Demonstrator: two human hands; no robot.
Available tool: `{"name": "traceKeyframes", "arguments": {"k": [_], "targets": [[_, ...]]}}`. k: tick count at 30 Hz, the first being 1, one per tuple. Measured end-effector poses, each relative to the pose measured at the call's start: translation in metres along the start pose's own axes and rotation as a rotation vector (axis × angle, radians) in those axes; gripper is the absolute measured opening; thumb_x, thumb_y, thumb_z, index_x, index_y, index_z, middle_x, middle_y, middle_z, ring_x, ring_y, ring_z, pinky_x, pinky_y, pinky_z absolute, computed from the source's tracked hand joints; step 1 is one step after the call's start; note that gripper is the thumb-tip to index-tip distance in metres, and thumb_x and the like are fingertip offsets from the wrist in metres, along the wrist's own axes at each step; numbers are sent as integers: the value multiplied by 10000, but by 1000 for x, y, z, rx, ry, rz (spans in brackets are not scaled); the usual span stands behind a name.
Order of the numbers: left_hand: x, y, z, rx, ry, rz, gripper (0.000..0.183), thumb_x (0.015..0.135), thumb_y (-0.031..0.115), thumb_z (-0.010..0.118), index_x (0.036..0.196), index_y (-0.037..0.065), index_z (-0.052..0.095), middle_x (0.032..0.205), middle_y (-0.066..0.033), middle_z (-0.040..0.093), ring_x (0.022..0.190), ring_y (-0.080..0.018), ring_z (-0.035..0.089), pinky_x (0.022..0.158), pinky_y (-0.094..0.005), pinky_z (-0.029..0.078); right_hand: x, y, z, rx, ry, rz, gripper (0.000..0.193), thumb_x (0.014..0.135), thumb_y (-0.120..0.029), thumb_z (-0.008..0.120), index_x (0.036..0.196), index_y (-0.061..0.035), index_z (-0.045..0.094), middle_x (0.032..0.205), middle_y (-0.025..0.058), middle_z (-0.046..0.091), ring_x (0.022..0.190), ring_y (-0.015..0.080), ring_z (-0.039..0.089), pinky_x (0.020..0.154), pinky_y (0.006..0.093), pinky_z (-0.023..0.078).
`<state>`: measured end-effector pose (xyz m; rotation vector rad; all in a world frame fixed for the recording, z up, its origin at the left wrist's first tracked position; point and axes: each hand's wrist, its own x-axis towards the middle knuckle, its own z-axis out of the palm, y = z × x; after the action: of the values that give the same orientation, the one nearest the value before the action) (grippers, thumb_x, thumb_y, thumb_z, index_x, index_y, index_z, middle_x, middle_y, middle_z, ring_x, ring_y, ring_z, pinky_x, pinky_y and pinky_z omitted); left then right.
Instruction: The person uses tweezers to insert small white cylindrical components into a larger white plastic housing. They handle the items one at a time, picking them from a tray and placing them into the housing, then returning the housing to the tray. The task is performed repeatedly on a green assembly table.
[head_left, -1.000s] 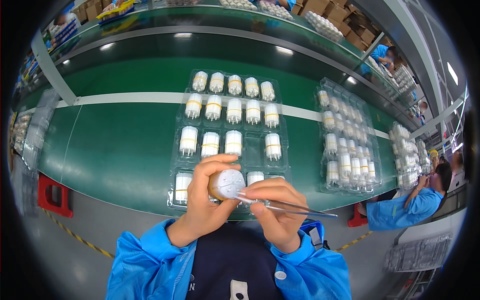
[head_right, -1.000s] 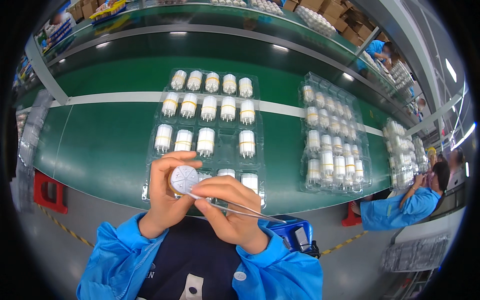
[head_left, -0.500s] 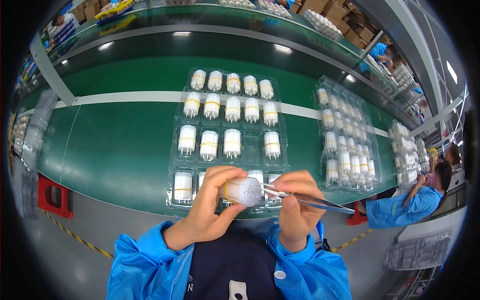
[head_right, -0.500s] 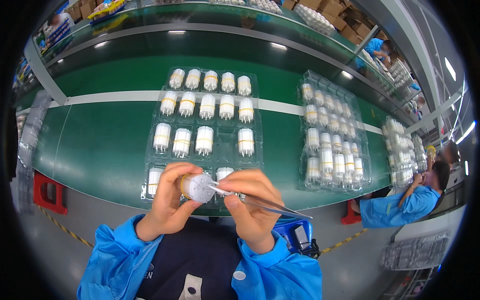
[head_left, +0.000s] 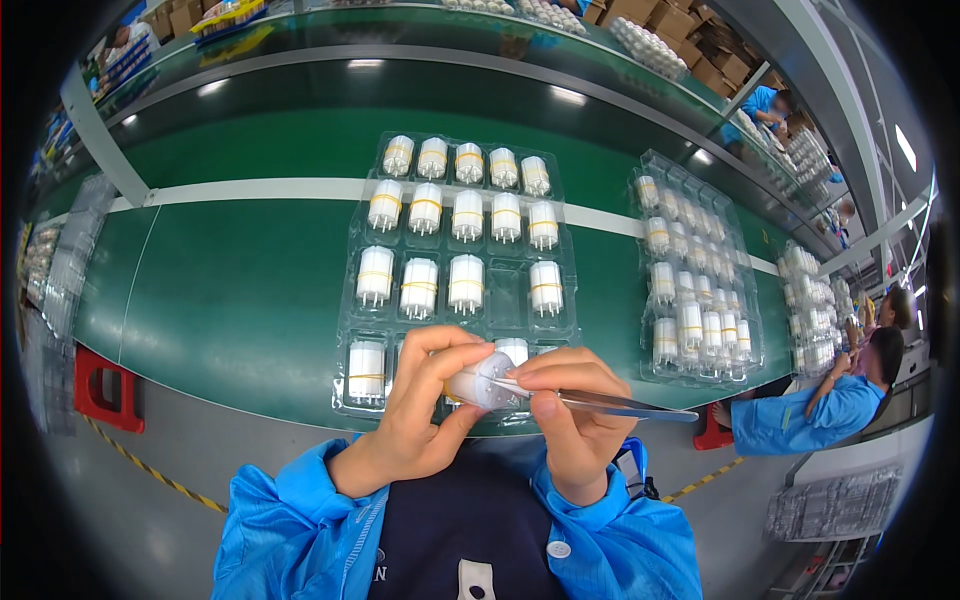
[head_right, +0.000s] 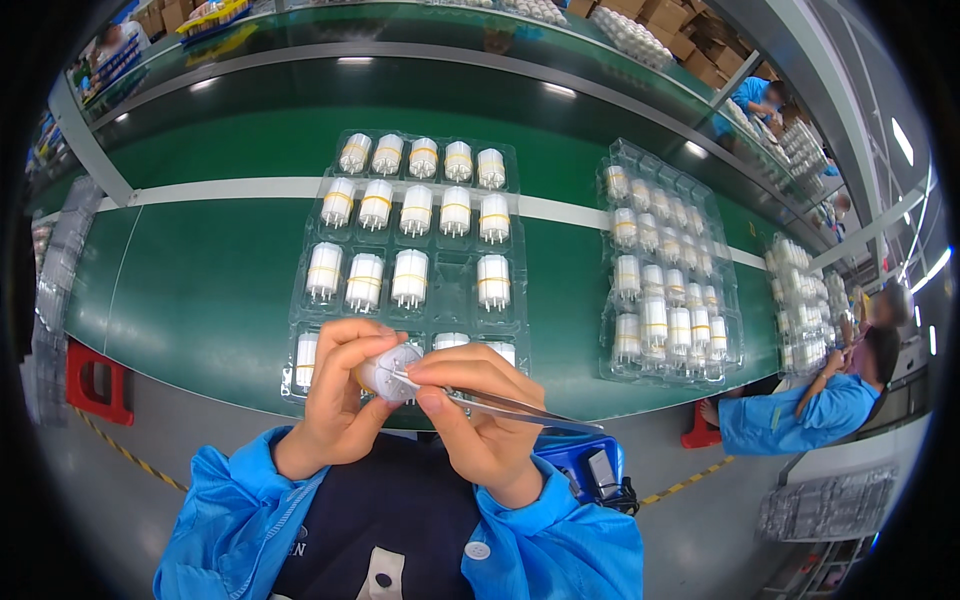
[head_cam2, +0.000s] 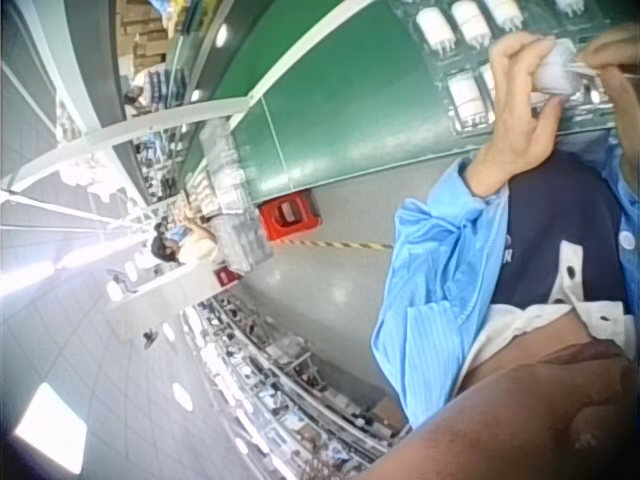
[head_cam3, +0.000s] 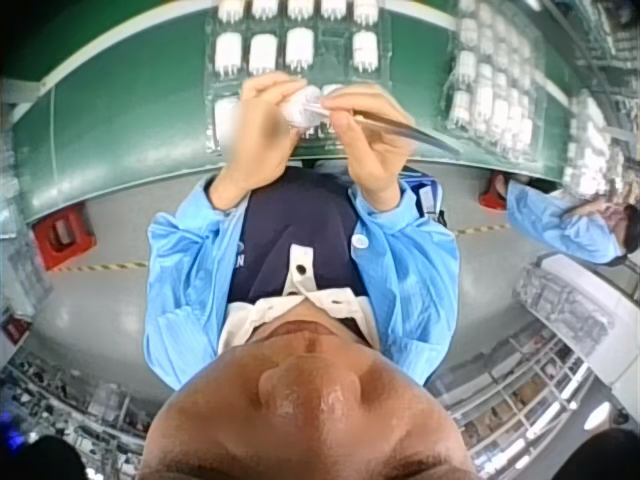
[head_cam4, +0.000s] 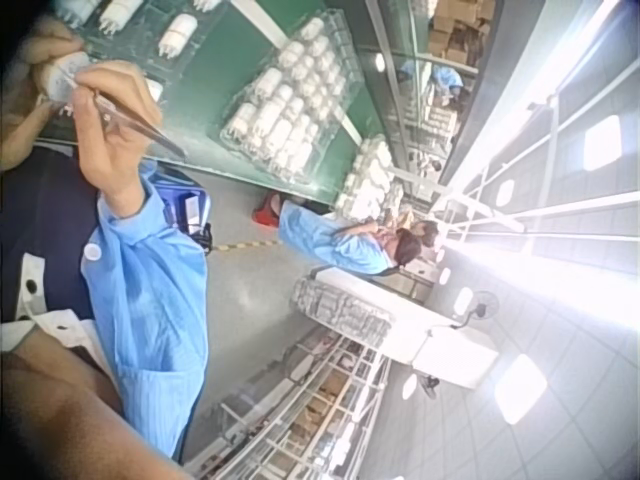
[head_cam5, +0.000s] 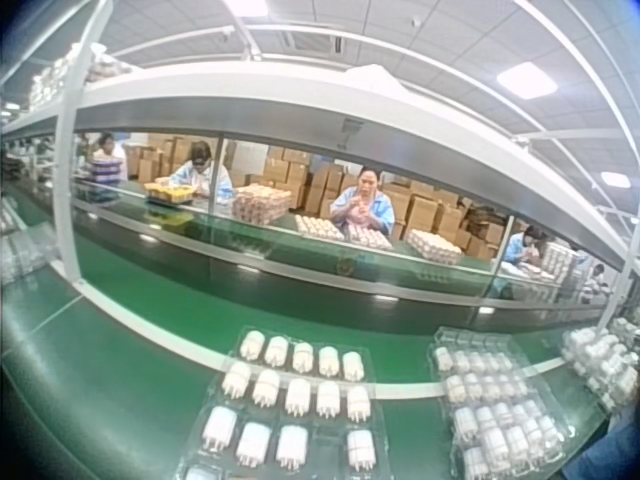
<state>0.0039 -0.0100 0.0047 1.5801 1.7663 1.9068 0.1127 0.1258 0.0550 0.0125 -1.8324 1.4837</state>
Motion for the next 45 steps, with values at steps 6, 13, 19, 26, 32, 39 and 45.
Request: {"name": "traceKeyframes", "arguments": {"k": [6,13,19,26,32,39,45], "targets": [[0,-1,-1,-14,15,-12,534,790,-76,657,1292,-31,478,1237,-173,410,1123,-264,510,951,-368,458,3,4,0,35,-36,-34,109,846,2,680,947,42,690,912,177,706,830,234,677,728,317,531],[1,-4,-1,-89,68,0,544,757,-66,663,1282,-25,525,1188,-183,482,1069,-294,524,917,-368,445,6,6,0,27,-72,-32,107,836,16,689,938,48,688,912,178,709,814,247,685,718,325,537],[0,-2,-3,-120,55,-23,546,765,-60,678,1292,-32,541,1189,-183,490,1066,-290,534,910,-363,450,7,5,0,29,-70,-39,103,824,21,697,925,42,702,907,176,712,818,250,688,721,326,540],[4,1,-7,-82,28,-11,567,744,-83,673,1297,-41,550,1196,-185,493,1065,-295,543,903,-360,461,10,1,0,-17,-88,-22,94,813,31,695,905,38,710,893,160,710,806,245,685,709,321,536],[4,-1,-9,8,16,5,576,734,-92,660,1296,-47,548,1201,-192,494,1065,-301,546,912,-359,465,19,-6,2,-151,-169,-4,87,812,36,689,898,33,701,854,158,693,774,208,669,687,298,522],[6,3,-15,-187,-49,-71,555,800,-39,668,1333,-49,514,1231,-162,462,1128,-262,508,944,-345,439,15,3,-12,90,-41,5,128,798,0,707,921,32,717,889,168,702,829,234,676,720,308,525],[7,4,-15,-368,-94,-107,520,872,37,664,1357,-48,497,1249,-139,436,1145,-218,487,942,-319,438,18,2,-13,-74,-149,-70,169,770,-2,724,937,23,723,932,165,710,848,265,688,734,332,539]]}}
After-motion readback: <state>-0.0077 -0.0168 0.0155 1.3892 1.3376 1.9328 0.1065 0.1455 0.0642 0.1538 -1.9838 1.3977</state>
